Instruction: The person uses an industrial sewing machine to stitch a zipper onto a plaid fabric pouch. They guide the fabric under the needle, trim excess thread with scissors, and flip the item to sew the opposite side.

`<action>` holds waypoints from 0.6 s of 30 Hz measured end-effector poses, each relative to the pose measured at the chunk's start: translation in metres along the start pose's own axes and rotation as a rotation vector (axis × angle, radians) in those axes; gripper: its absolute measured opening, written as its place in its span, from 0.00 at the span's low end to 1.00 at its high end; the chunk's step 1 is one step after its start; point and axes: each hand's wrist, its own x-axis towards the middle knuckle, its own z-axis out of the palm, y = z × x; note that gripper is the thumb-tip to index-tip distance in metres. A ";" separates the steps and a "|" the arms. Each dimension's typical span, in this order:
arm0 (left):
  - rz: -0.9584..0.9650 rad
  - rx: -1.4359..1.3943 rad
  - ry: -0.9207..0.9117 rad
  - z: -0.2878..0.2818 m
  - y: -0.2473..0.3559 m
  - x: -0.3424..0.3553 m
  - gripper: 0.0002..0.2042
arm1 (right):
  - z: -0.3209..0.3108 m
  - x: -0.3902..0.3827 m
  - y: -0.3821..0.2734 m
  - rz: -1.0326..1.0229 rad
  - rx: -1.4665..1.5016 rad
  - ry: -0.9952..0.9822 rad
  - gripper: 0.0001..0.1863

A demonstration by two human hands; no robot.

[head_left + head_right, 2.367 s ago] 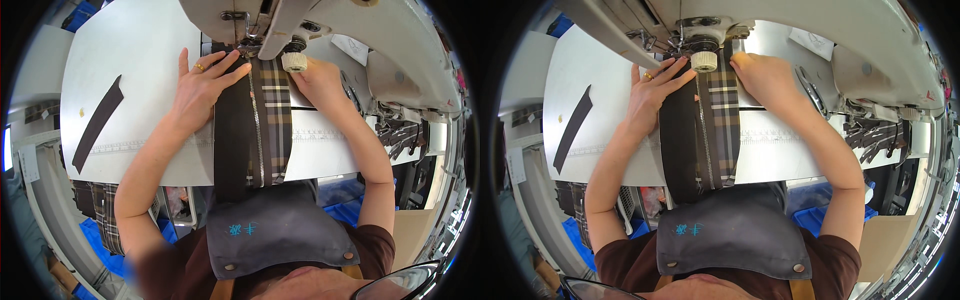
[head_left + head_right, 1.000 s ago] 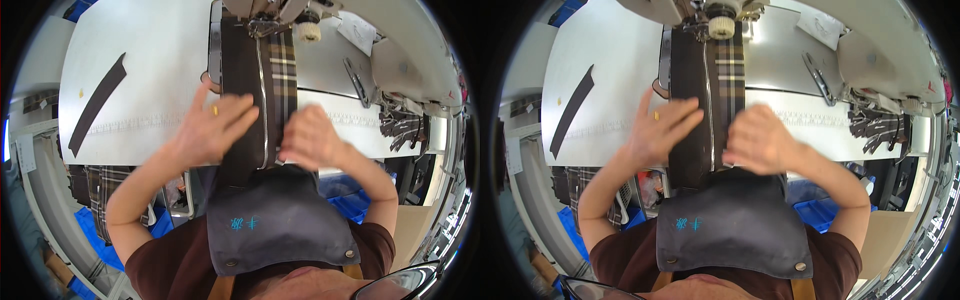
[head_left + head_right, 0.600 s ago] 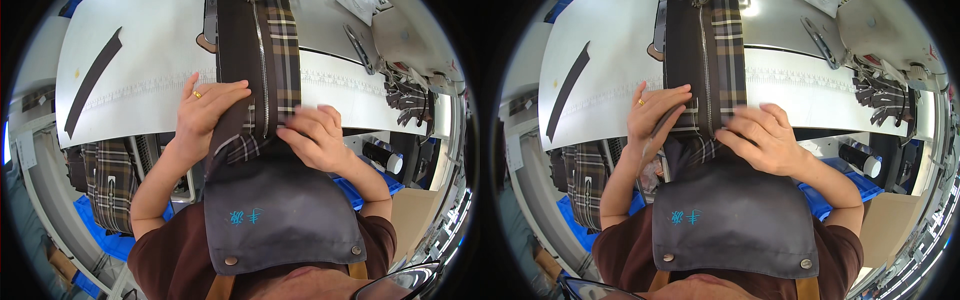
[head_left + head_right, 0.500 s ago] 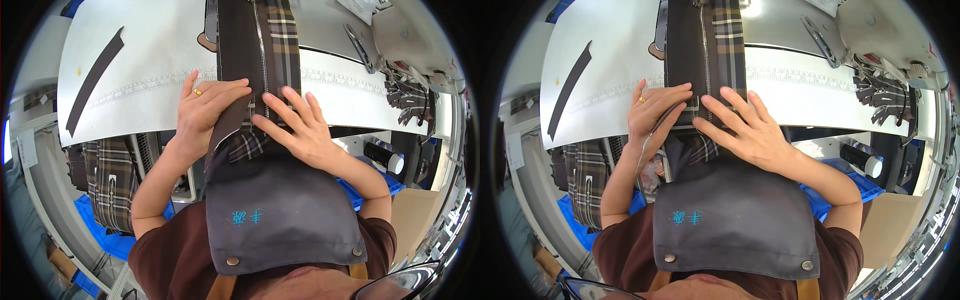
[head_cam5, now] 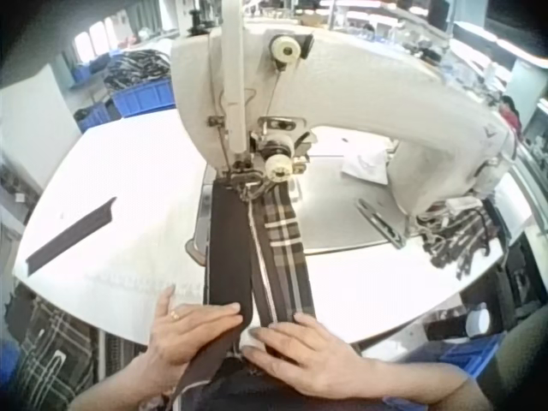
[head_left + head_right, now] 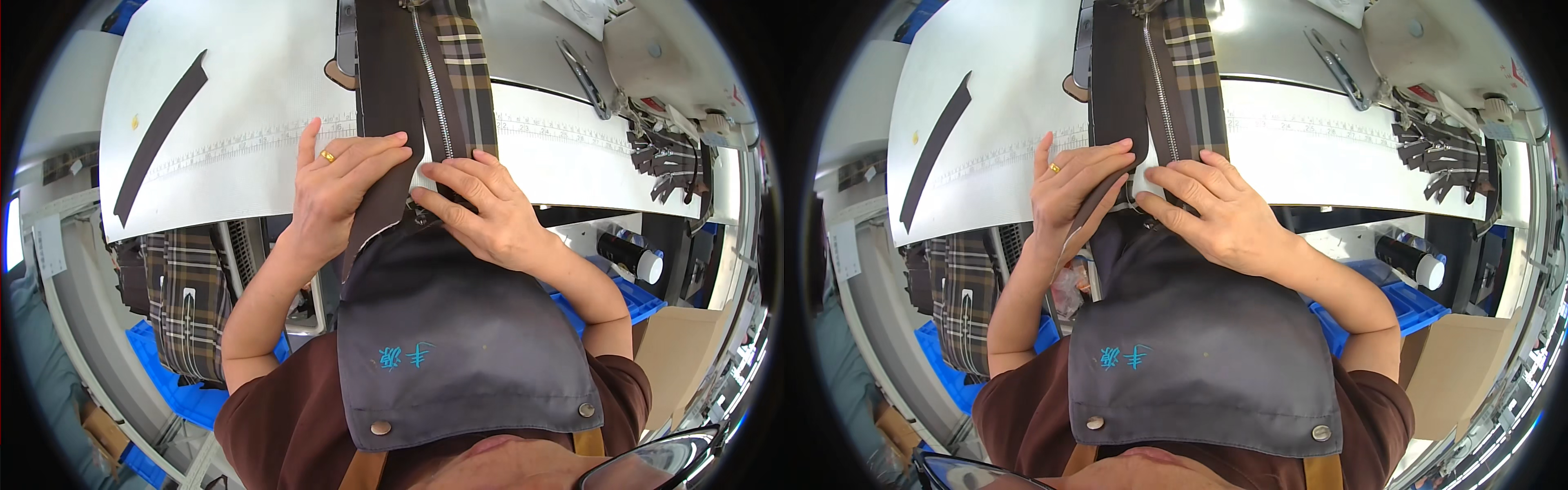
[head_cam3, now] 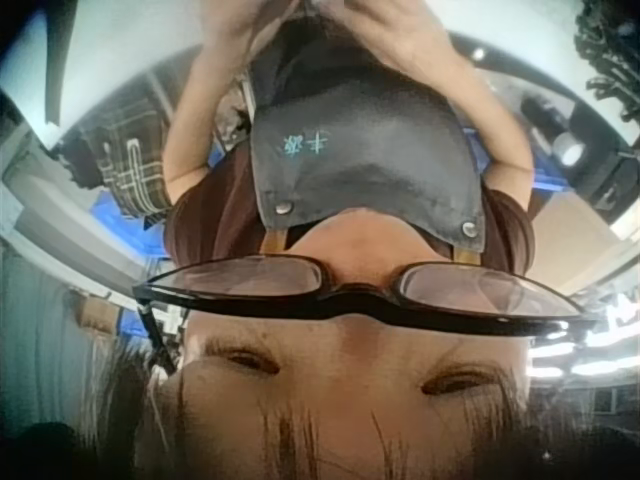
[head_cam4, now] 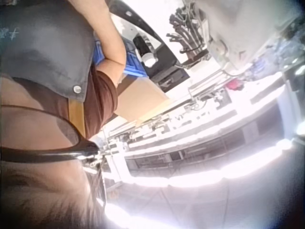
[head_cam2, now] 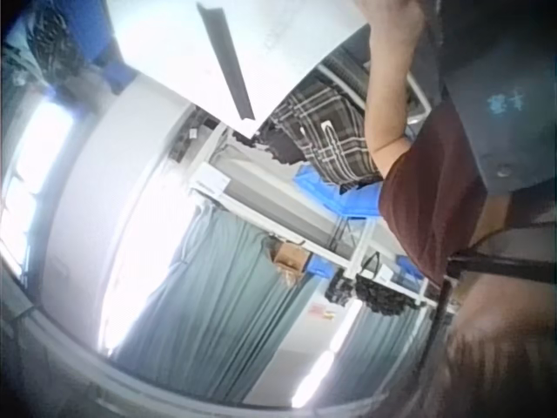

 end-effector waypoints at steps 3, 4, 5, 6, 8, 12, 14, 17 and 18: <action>0.003 0.008 0.010 0.001 0.000 0.000 0.14 | 0.001 -0.006 0.009 0.000 0.144 0.097 0.14; 0.003 0.010 0.009 0.001 0.000 -0.001 0.15 | -0.003 -0.006 0.012 -0.066 0.112 0.171 0.16; 0.003 0.013 0.008 0.001 -0.001 -0.002 0.15 | -0.004 -0.005 0.011 -0.041 0.114 0.186 0.16; 0.005 0.014 0.005 0.001 -0.001 -0.002 0.15 | -0.005 -0.004 0.010 -0.013 0.116 0.202 0.17; 0.004 0.008 0.001 0.000 0.000 -0.001 0.15 | 0.002 -0.004 0.012 -0.009 0.117 0.221 0.20; 0.006 0.008 0.001 0.001 -0.001 -0.001 0.15 | -0.006 -0.006 0.007 0.072 0.094 0.133 0.23; 0.003 0.004 -0.002 0.000 -0.001 -0.001 0.15 | -0.008 -0.010 0.008 0.070 0.094 0.095 0.21; 0.004 -0.004 0.002 0.001 -0.001 -0.001 0.15 | -0.006 -0.011 0.013 0.002 0.119 0.076 0.21; 0.006 -0.007 0.005 0.001 -0.001 -0.001 0.15 | -0.005 -0.011 0.015 -0.031 0.131 0.076 0.22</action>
